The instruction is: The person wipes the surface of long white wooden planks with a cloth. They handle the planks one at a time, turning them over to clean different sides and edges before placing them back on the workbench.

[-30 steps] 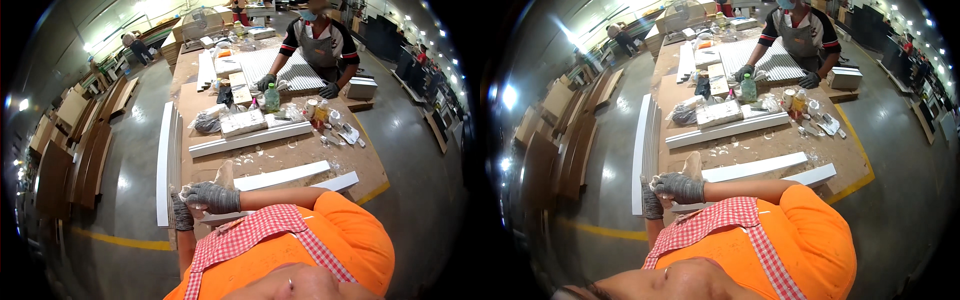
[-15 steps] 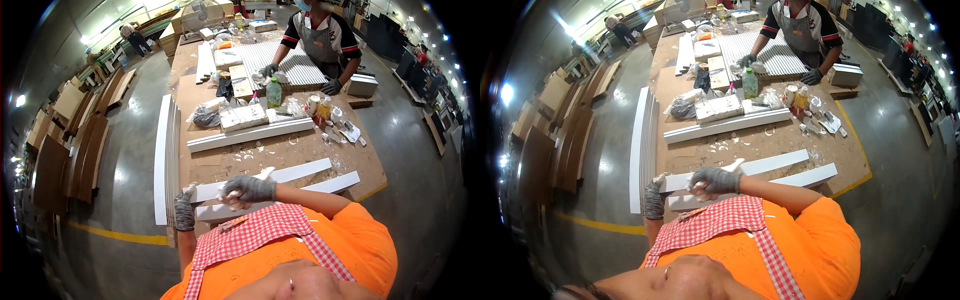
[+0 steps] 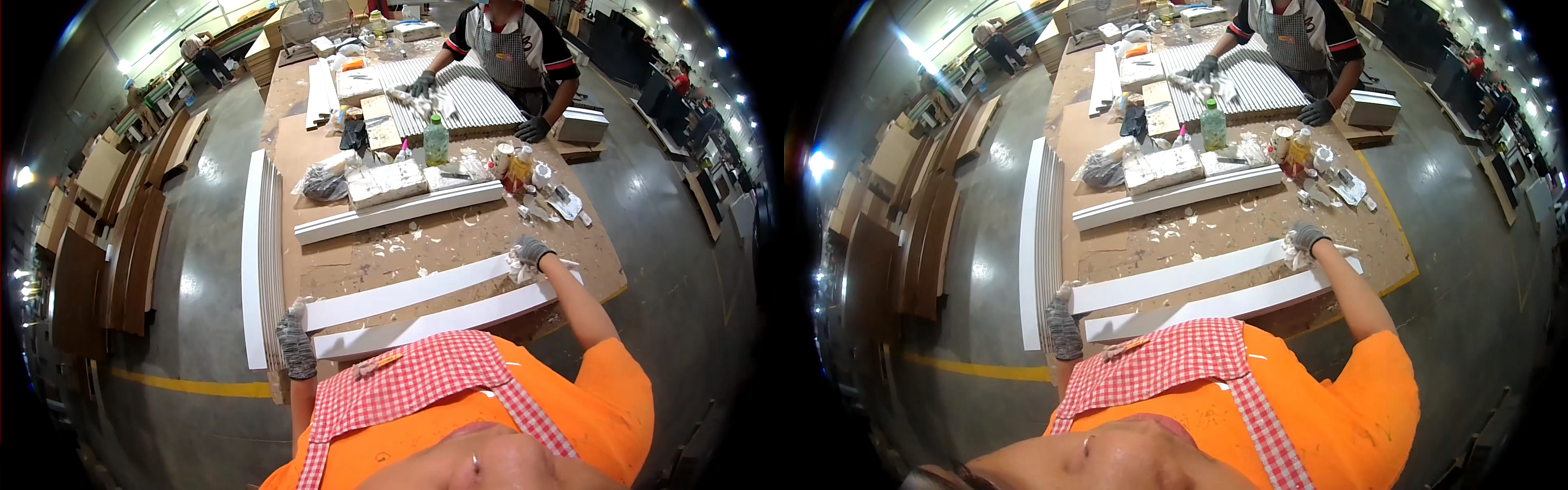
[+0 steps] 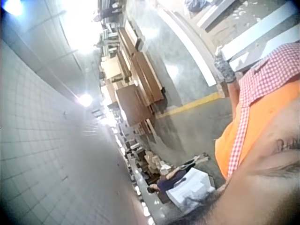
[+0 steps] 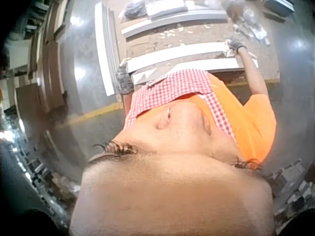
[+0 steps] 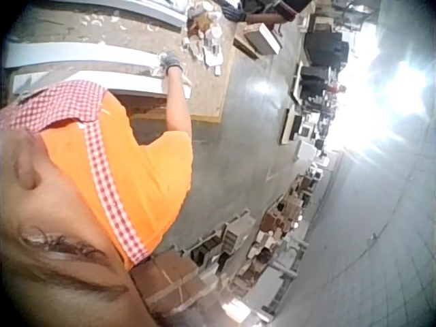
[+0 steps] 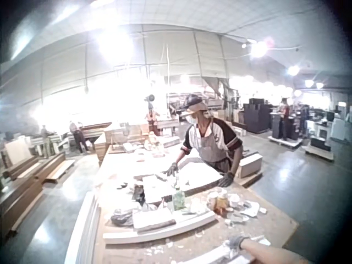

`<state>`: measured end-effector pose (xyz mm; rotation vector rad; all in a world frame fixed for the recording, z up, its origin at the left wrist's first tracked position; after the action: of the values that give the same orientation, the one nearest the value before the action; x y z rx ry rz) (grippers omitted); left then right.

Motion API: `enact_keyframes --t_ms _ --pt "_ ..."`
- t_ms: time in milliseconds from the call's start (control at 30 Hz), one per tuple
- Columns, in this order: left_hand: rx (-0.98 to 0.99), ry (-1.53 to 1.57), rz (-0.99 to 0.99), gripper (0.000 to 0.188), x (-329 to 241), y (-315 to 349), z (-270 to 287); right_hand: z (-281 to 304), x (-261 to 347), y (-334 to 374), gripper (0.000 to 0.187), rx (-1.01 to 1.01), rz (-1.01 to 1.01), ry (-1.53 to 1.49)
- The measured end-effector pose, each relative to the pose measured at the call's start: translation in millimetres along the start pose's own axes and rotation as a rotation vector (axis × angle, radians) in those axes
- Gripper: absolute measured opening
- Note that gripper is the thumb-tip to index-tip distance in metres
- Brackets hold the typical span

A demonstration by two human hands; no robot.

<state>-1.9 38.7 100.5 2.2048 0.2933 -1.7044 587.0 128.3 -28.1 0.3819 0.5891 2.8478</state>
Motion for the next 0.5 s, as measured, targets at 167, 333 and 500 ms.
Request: enact_keyframes --t_ms 167,333,500 --pt "0.01 -0.043 0.026 0.03 -9.2 5.8 -6.2 -6.8 -20.0 -3.2 0.021 0.103 -0.188 -0.188" --pt "0.143 -0.417 -0.438 0.028 21.1 -12.7 22.6 -21.9 -72.9 -31.1 0.025 -0.168 -0.198 0.034" --pt "0.038 -0.105 -0.023 0.027 27.6 -13.4 20.2 -52.3 -131.0 -44.0 0.039 0.031 -0.087 0.467"
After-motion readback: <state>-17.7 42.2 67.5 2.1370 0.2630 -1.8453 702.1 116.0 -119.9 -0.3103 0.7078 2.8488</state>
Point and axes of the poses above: each hand's wrist, its own y-axis away from the middle knuckle, its own z-axis out of the back of the hand, x = y × z, the point moved 3 cm from there along -y, towards the middle knuckle, and after that the axes turned 6 degrees about -z, right-handed, at the moved point
